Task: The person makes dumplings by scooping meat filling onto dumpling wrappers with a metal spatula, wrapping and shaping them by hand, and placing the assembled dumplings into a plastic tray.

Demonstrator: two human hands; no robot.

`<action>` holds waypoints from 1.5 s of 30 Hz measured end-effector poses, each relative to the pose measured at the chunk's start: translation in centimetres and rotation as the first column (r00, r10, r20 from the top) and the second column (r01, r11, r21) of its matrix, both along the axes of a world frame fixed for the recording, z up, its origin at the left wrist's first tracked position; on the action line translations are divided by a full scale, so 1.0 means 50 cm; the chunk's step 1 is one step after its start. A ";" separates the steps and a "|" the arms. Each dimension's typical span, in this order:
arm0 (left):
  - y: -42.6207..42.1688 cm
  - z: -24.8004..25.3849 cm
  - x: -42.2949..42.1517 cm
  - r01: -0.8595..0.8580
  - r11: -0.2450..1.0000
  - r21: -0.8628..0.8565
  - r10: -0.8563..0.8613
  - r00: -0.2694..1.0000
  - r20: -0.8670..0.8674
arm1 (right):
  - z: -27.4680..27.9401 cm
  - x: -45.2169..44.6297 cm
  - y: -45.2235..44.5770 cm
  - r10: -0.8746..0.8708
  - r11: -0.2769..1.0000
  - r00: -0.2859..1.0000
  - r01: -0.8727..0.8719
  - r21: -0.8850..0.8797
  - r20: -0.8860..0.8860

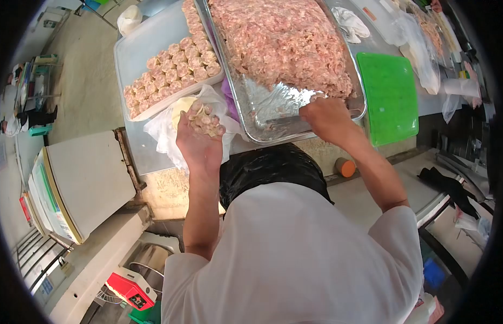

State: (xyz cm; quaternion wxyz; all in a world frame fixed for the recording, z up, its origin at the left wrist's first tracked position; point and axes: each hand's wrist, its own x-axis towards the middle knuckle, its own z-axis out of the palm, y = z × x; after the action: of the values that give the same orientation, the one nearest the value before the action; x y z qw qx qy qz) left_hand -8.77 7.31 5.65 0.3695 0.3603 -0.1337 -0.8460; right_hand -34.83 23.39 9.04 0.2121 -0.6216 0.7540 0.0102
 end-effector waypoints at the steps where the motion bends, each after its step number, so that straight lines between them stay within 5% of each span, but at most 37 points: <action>1: 0.004 -0.004 0.007 0.014 1.000 0.009 -0.014 1.000 -0.020 | -0.003 0.002 0.002 0.024 1.000 1.000 -0.024 -0.016 -0.003; 4: 0.007 -0.022 0.019 0.013 1.000 -0.025 -0.018 0.981 -0.191 | 0.012 0.004 0.006 0.095 0.995 0.982 -0.091 -0.029 0.165; 5: 0.010 -0.022 0.019 -0.045 0.997 0.056 0.050 0.994 -0.096 | 0.028 -0.002 0.001 0.045 0.999 0.951 -0.050 0.009 0.306; 7: 0.026 0.032 -0.012 -0.188 0.961 0.203 0.167 0.979 0.114 | 0.062 -0.009 -0.009 -0.067 0.994 0.823 0.006 0.108 0.564; 10: 0.039 0.019 -0.007 -0.060 0.989 0.133 0.065 0.997 -0.031 | 0.043 0.038 0.009 -0.159 0.962 0.527 0.271 0.012 0.835; 14: 0.043 0.027 -0.043 -0.093 0.988 0.124 0.107 0.988 -0.109 | 0.029 0.124 -0.003 0.019 0.893 0.790 0.262 -0.366 0.613; 17: 0.036 -0.026 -0.040 -0.050 0.998 0.046 0.058 0.977 -0.207 | -0.017 0.158 -0.002 0.012 0.878 0.828 0.260 -0.403 0.560; 24: 0.045 0.046 -0.072 -0.125 0.992 -0.022 0.118 0.975 -0.187 | 0.004 0.149 -0.014 -0.011 0.868 0.762 0.329 -0.372 0.648; 28: 0.027 0.061 -0.032 0.110 0.971 -0.210 -0.137 0.983 -0.121 | 0.100 0.058 -0.010 -0.072 0.898 0.627 0.379 -0.223 0.776; 29: 0.015 0.048 -0.011 0.348 0.866 -0.359 -0.363 0.932 0.029 | 0.135 0.038 -0.013 -0.114 0.915 0.613 0.371 -0.157 0.782; 31: -0.003 0.024 0.011 0.754 0.434 -0.493 -0.662 0.638 0.393 | 0.172 0.005 -0.028 -0.076 0.969 0.697 0.221 -0.114 0.713; 35: 0.020 0.072 -0.016 0.871 0.065 -0.487 -0.748 0.365 0.554 | 0.178 -0.011 -0.044 0.062 0.996 0.798 -0.006 -0.094 0.600; 36: 0.023 0.076 -0.021 0.850 0.024 -0.527 -0.709 0.386 0.590 | 0.176 -0.012 -0.046 0.057 0.997 0.797 -0.009 -0.082 0.601; 39: 0.044 0.075 -0.023 0.865 0.141 -0.481 -0.737 0.416 0.532 | 0.158 -0.007 -0.046 0.013 1.000 0.786 0.000 -0.021 0.617; 41: 0.062 0.053 -0.010 0.778 0.119 -0.616 -0.512 0.580 0.634 | 0.142 0.007 -0.040 -0.061 0.998 0.764 0.036 0.052 0.642; 43: 0.083 0.008 0.007 0.722 0.259 -0.642 -0.422 0.682 0.597 | 0.129 -0.006 -0.023 -0.044 0.998 0.815 0.056 -0.004 0.578; 45: 0.098 -0.018 0.015 0.657 0.572 -0.491 -0.459 0.752 0.472 | 0.135 -0.012 -0.016 -0.107 0.992 0.807 0.123 0.011 0.581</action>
State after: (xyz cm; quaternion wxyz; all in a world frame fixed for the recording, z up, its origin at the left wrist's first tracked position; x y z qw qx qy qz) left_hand -8.04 12.22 4.77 0.1537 0.2734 -0.5699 -0.7595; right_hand -35.42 22.57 15.80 0.4238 -0.5512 0.6896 -0.2028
